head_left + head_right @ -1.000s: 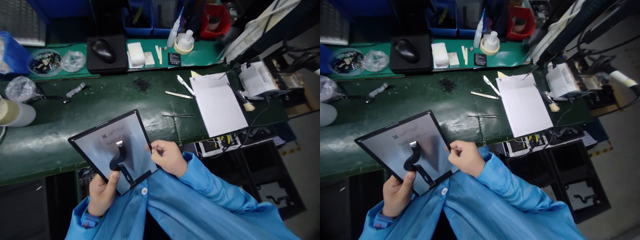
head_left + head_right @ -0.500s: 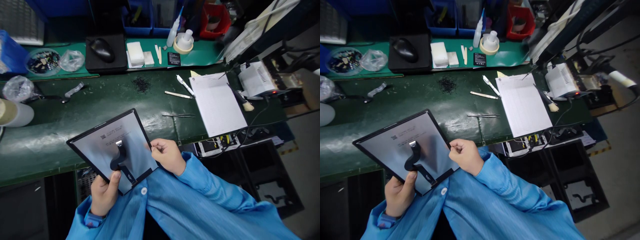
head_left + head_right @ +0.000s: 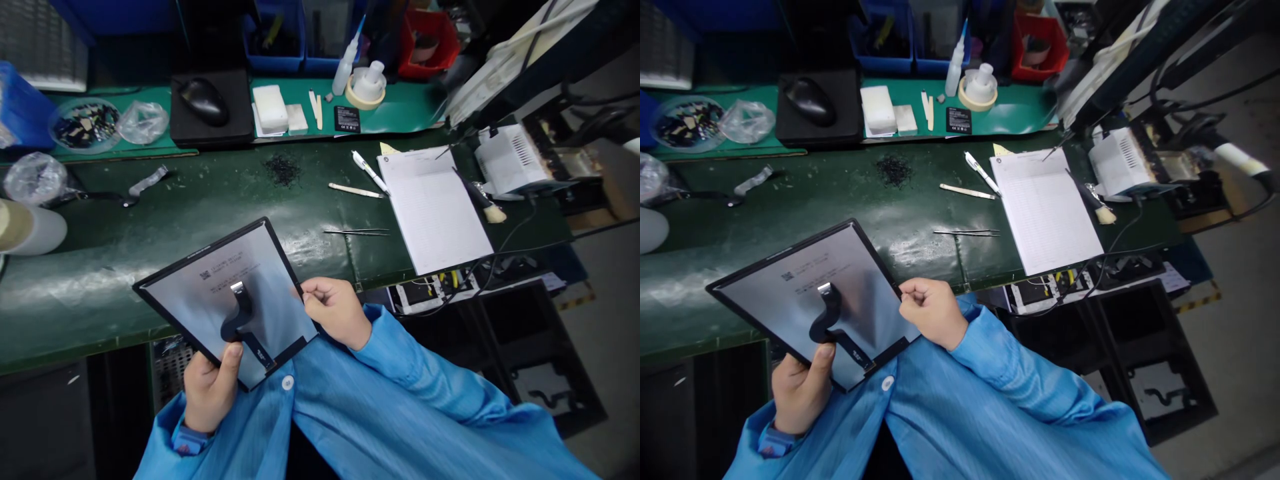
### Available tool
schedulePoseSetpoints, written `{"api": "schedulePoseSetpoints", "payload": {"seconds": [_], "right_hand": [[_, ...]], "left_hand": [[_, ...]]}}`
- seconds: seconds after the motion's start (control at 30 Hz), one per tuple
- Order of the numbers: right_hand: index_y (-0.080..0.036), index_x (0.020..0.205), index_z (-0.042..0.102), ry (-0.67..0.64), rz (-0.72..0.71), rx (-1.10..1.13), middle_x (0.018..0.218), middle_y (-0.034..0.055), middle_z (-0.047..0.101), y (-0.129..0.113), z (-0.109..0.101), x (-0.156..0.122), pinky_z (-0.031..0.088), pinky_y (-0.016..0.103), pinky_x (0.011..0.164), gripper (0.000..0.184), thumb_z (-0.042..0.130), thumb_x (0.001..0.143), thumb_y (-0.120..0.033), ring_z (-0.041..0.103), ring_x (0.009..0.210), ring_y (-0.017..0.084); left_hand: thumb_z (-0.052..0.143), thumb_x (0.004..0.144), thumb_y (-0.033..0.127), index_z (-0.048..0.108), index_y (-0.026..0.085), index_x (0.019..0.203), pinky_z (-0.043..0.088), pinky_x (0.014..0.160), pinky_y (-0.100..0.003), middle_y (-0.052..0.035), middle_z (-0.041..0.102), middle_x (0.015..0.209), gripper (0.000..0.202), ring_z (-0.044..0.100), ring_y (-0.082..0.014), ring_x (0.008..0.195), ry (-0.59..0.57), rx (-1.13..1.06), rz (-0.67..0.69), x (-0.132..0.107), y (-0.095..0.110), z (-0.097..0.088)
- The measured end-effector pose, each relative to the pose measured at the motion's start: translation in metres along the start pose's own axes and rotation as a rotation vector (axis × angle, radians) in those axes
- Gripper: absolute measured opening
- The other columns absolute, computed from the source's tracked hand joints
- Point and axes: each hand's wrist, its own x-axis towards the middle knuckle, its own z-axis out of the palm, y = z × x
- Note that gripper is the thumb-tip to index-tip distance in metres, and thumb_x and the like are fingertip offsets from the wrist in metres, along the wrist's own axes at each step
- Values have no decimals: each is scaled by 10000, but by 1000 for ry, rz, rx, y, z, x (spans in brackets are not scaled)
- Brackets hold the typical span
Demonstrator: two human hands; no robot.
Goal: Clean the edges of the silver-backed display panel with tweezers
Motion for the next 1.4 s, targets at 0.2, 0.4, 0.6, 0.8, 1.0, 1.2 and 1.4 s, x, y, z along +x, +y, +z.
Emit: {"api": "schedulePoseSetpoints", "payload": {"seconds": [0.2,0.4,0.6,0.8,1.0,1.2,1.4], "right_hand": [[-168,715,708,17,-24,-5,521,-38,516,3,2,-1,322,230,482,171,597,725,-297,411,482,92],[-168,737,737,19,-29,-6,541,-26,555,1,-2,1,359,235,487,196,613,756,-318,449,498,104],[-166,756,756,-6,-29,20,568,-30,579,1,0,2,350,211,476,210,575,686,-247,455,497,90],[-160,802,770,-32,-31,13,577,-21,624,-3,-5,0,401,218,497,210,595,759,-269,489,500,97],[-173,803,760,-35,-69,-38,684,21,716,-6,-11,1,487,250,569,211,627,815,-336,601,610,142],[-172,744,710,-42,-34,-30,568,-32,581,-4,-8,3,375,219,489,155,611,748,-291,459,503,92],[-157,754,737,0,-22,-16,550,-40,532,2,-3,2,322,211,467,211,569,676,-258,411,491,83]], "left_hand": [[668,899,315,695,155,671,502,469,-172,-9,701,590,280,668,-152,499,25,52,199,4,7,1],[669,903,361,668,154,645,487,446,-178,-12,683,562,331,644,-148,465,54,72,207,6,10,3],[671,904,371,677,158,653,503,480,-190,-23,692,586,329,662,-159,503,58,89,179,4,5,5],[665,914,372,705,153,709,517,501,-195,-27,718,625,303,686,-171,544,19,73,137,4,2,2],[656,917,373,728,139,766,545,522,-206,-42,750,679,287,718,-192,589,-2,32,100,7,4,2],[674,897,352,709,145,719,528,490,-191,-27,727,630,276,692,-172,534,14,22,141,7,7,6],[663,890,323,680,155,657,504,464,-175,-9,692,571,288,660,-151,486,22,48,173,8,11,6]]}}
